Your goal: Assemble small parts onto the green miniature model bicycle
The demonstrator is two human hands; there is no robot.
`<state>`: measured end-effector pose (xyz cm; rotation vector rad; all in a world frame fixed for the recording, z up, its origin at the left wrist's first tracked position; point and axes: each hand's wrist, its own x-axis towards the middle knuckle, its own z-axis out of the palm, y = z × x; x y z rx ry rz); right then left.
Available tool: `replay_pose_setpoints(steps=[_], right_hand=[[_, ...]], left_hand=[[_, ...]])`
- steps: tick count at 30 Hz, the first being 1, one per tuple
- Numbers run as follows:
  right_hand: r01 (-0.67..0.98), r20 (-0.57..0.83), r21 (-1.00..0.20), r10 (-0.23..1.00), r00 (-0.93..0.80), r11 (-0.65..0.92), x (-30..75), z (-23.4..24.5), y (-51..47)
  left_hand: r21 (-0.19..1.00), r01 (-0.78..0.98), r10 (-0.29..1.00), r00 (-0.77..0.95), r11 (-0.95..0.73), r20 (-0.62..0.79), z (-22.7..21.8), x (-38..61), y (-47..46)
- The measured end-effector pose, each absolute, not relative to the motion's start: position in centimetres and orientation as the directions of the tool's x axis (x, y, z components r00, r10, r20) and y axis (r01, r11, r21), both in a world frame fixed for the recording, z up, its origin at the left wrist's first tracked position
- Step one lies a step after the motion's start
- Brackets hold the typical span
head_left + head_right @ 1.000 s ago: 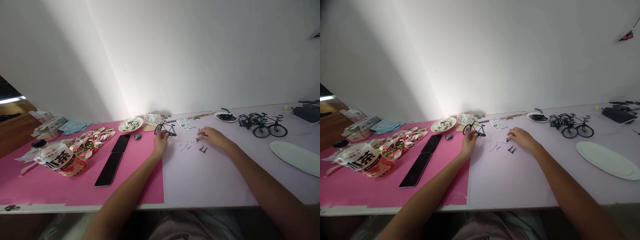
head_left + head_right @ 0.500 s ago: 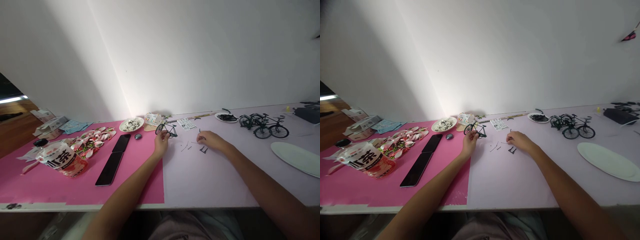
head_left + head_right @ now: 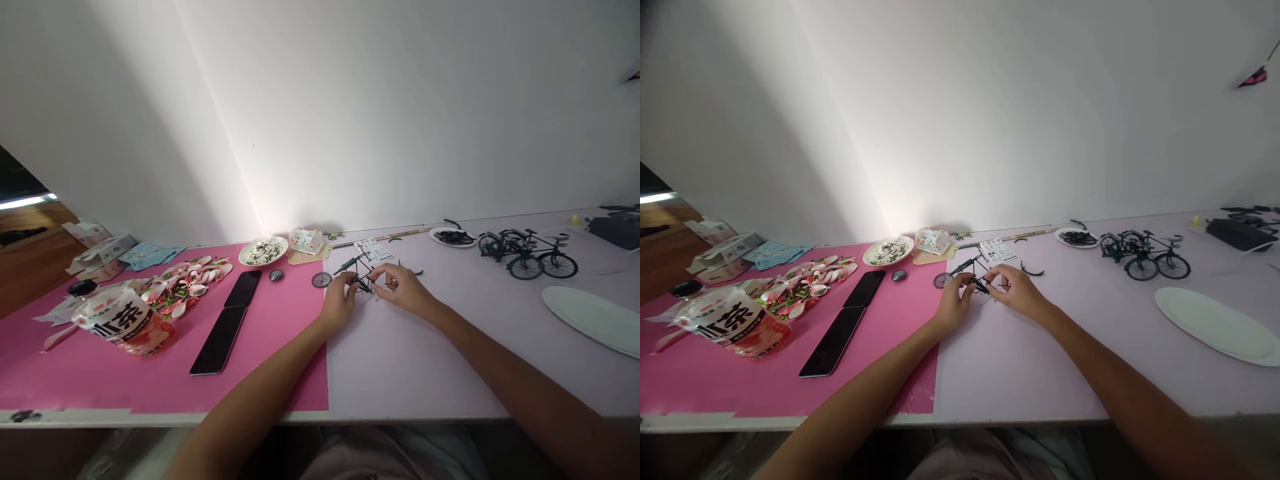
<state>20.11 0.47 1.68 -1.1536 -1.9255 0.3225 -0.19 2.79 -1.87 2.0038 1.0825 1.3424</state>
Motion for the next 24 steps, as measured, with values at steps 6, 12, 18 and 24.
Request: replay_pose_setpoints(steps=[6,12,18,24], right_hand=[[0.505,0.546,-0.611,0.787,-0.289,0.610,19.78,1.21,0.57],[0.518,0.537,-0.613,0.795,-0.280,0.597,19.61,0.96,0.70],[0.552,0.512,-0.601,0.809,-0.291,0.578,19.92,0.95,0.80],[0.543,0.501,-0.583,0.794,-0.345,0.604,20.23,1.06,0.86]], left_hand=[[0.727,0.366,0.814,0.251,-0.581,0.524,-2.10,-0.24,2.73],[0.680,0.372,0.775,0.335,-0.632,0.536,-1.87,-0.11,2.40],[0.650,0.380,0.753,0.351,-0.658,0.557,-1.94,-0.15,2.36],[0.569,0.479,0.743,0.393,-0.668,0.541,-2.12,-0.19,2.50]])
